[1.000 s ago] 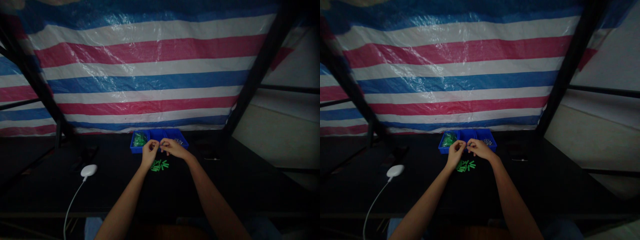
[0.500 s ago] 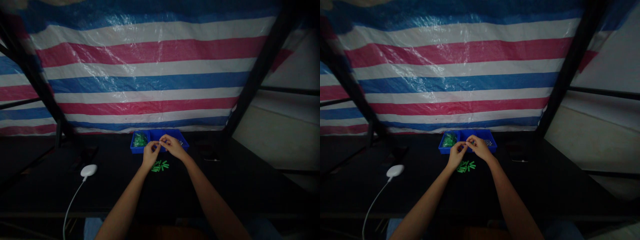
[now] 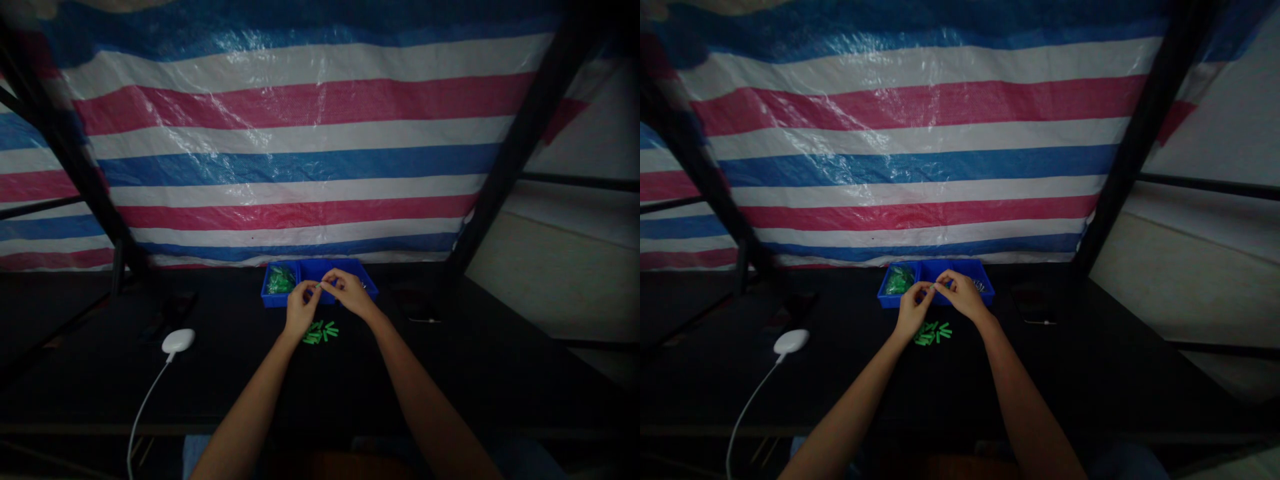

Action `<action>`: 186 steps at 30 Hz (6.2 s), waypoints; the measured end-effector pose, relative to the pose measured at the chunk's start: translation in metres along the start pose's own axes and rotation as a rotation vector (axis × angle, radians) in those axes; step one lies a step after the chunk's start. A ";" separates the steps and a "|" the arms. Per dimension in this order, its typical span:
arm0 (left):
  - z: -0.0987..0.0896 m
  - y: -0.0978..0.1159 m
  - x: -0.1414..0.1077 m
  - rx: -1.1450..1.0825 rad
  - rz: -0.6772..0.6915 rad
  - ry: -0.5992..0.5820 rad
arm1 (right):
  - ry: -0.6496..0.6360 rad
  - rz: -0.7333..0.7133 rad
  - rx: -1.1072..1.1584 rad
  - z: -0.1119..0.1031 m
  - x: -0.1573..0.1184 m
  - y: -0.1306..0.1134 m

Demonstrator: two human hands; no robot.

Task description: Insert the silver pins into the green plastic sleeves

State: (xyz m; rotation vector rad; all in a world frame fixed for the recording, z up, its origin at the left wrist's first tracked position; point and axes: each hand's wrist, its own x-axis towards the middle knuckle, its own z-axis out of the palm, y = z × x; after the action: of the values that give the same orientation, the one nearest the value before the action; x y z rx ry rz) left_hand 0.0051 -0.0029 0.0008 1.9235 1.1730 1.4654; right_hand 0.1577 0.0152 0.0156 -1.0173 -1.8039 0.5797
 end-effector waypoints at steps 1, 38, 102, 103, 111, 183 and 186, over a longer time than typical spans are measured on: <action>0.000 0.001 0.000 -0.007 -0.006 0.004 | -0.005 0.004 -0.011 -0.001 0.000 0.000; -0.002 0.007 -0.003 -0.029 -0.016 0.016 | 0.022 0.013 -0.256 -0.003 -0.003 -0.008; 0.010 -0.001 -0.002 -0.008 0.016 0.117 | 0.209 -0.018 -0.325 0.016 -0.022 -0.001; 0.010 -0.001 -0.002 -0.008 0.017 0.120 | 0.211 -0.021 -0.328 0.016 -0.022 -0.001; 0.007 -0.003 0.000 0.063 0.067 0.175 | 0.249 -0.024 -0.315 0.016 -0.022 0.001; 0.009 -0.001 -0.003 0.226 0.161 -0.135 | 0.140 -0.011 -0.155 0.005 -0.027 -0.001; 0.008 -0.001 -0.003 0.228 0.155 -0.128 | 0.150 -0.007 -0.090 0.007 -0.026 -0.001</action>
State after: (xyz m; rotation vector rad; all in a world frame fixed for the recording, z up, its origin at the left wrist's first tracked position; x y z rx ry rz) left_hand 0.0125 -0.0033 -0.0040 2.2720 1.1986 1.3071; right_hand 0.1565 -0.0071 -0.0001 -1.0858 -1.7119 0.4100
